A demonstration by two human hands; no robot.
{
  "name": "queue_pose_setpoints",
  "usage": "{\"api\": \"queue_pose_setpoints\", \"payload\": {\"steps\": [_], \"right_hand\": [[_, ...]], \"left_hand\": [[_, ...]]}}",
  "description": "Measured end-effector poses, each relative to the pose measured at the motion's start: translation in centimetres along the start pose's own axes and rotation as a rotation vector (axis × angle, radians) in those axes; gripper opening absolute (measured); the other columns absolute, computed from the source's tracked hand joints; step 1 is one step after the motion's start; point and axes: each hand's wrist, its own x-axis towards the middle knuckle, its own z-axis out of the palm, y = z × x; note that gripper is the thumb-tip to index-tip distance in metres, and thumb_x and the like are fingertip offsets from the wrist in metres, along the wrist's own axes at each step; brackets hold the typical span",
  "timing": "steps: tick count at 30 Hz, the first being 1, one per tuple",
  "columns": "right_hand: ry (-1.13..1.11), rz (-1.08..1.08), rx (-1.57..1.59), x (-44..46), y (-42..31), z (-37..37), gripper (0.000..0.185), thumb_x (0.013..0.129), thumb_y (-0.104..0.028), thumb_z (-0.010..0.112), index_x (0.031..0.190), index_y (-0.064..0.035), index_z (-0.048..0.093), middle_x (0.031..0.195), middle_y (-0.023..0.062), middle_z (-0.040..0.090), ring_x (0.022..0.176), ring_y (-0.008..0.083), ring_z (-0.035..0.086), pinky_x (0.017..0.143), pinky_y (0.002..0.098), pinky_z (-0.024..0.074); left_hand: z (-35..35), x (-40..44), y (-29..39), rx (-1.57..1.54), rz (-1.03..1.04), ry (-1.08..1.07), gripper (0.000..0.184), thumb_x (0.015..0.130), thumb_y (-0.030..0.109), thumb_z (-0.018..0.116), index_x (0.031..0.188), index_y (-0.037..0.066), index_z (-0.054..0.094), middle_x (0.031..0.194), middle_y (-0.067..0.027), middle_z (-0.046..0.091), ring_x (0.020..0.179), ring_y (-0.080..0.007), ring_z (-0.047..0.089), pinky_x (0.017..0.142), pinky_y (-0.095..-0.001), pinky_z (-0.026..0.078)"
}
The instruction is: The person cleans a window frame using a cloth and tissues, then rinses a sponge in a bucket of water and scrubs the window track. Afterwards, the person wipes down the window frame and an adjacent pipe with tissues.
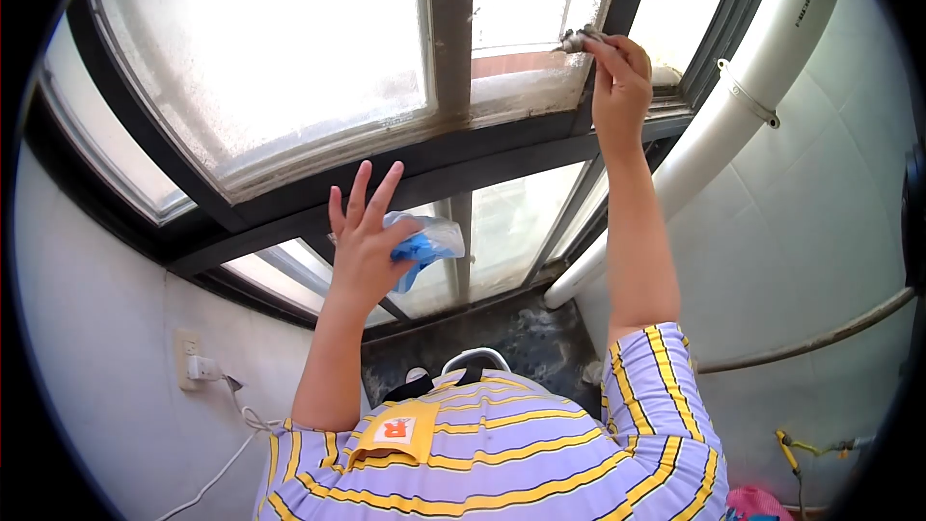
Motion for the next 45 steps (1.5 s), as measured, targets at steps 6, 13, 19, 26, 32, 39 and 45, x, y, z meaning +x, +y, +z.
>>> {"api": "queue_pose_setpoints", "payload": {"steps": [6, 13, 19, 26, 32, 39, 45], "right_hand": [[-0.106, -0.053, -0.171, -4.6, 0.2, -0.7, 0.027, 0.089, 0.007, 0.069, 0.108, -0.0078, 0.082, 0.111, 0.0090, 0.069, 0.107, 0.0287, 0.064, 0.093, 0.0379, 0.0530], [-0.182, 0.057, -0.106, -9.1, 0.7, -1.0, 0.030, 0.083, 0.009, 0.071, 0.107, -0.0065, 0.081, 0.108, 0.0088, 0.069, 0.105, 0.0301, 0.065, 0.091, 0.0399, 0.0538], [-0.183, 0.277, 0.157, -6.3, 0.2, -2.9, 0.025, 0.092, 0.008, 0.068, 0.111, -0.0047, 0.079, 0.105, 0.0112, 0.070, 0.094, 0.0287, 0.068, 0.084, 0.0355, 0.0557], [-0.053, 0.116, -0.063, -5.0, 0.4, -0.3, 0.026, 0.096, 0.005, 0.066, 0.116, -0.0059, 0.078, 0.114, 0.0103, 0.066, 0.103, 0.0262, 0.065, 0.090, 0.0338, 0.0532], [-0.059, 0.175, -0.094, -9.9, -1.2, 1.5, 0.020, 0.097, 0.002, 0.067, 0.114, -0.0017, 0.077, 0.115, 0.0116, 0.069, 0.106, 0.0300, 0.065, 0.095, 0.0370, 0.0517], [-0.093, 0.261, 0.115, -10.0, -2.6, 1.5, 0.021, 0.096, 0.007, 0.066, 0.111, -0.0021, 0.077, 0.112, 0.0113, 0.072, 0.105, 0.0277, 0.069, 0.092, 0.0342, 0.0544], [-0.142, 0.099, 0.046, -10.1, -6.1, 3.0, 0.026, 0.084, -0.001, 0.073, 0.109, -0.0072, 0.076, 0.115, 0.0129, 0.066, 0.111, 0.0320, 0.063, 0.098, 0.0413, 0.0515]], "left_hand": [[2.0, 1.2, 0.1, -0.012, -0.081, -0.019, 0.031, 0.061, 0.025, 0.098, 0.086, 0.019, 0.080, 0.171, -0.0024, 0.033, 0.163, -0.0342, 0.012, 0.128, -0.0626, 0.006], [2.4, 1.1, 0.2, 0.007, -0.118, -0.011, 0.031, 0.061, 0.024, 0.098, 0.086, 0.018, 0.080, 0.172, -0.0020, 0.032, 0.163, -0.0336, 0.012, 0.127, -0.0670, 0.007], [1.7, 1.1, 0.3, 0.008, -0.110, -0.024, 0.031, 0.061, 0.024, 0.098, 0.085, 0.017, 0.080, 0.171, -0.0023, 0.034, 0.163, -0.0332, 0.013, 0.127, -0.0670, 0.008], [1.8, 1.1, 0.1, -0.012, -0.111, -0.029, 0.032, 0.061, 0.023, 0.099, 0.085, 0.017, 0.080, 0.170, -0.0021, 0.034, 0.163, -0.0333, 0.013, 0.126, -0.0681, 0.011], [1.7, 1.1, -0.3, -0.047, -0.103, -0.040, 0.033, 0.059, 0.023, 0.099, 0.086, 0.017, 0.080, 0.171, -0.0023, 0.033, 0.163, -0.0337, 0.012, 0.127, -0.0685, 0.011], [1.6, 1.2, -0.3, -0.081, -0.104, -0.061, 0.034, 0.059, 0.021, 0.099, 0.086, 0.016, 0.080, 0.171, -0.0029, 0.034, 0.163, -0.0345, 0.010, 0.127, -0.0689, 0.009], [1.5, 1.1, -0.6, -0.098, -0.088, -0.074, 0.032, 0.061, 0.022, 0.098, 0.086, 0.016, 0.079, 0.171, -0.0031, 0.034, 0.163, -0.0343, 0.009, 0.127, -0.0692, 0.009]]}}
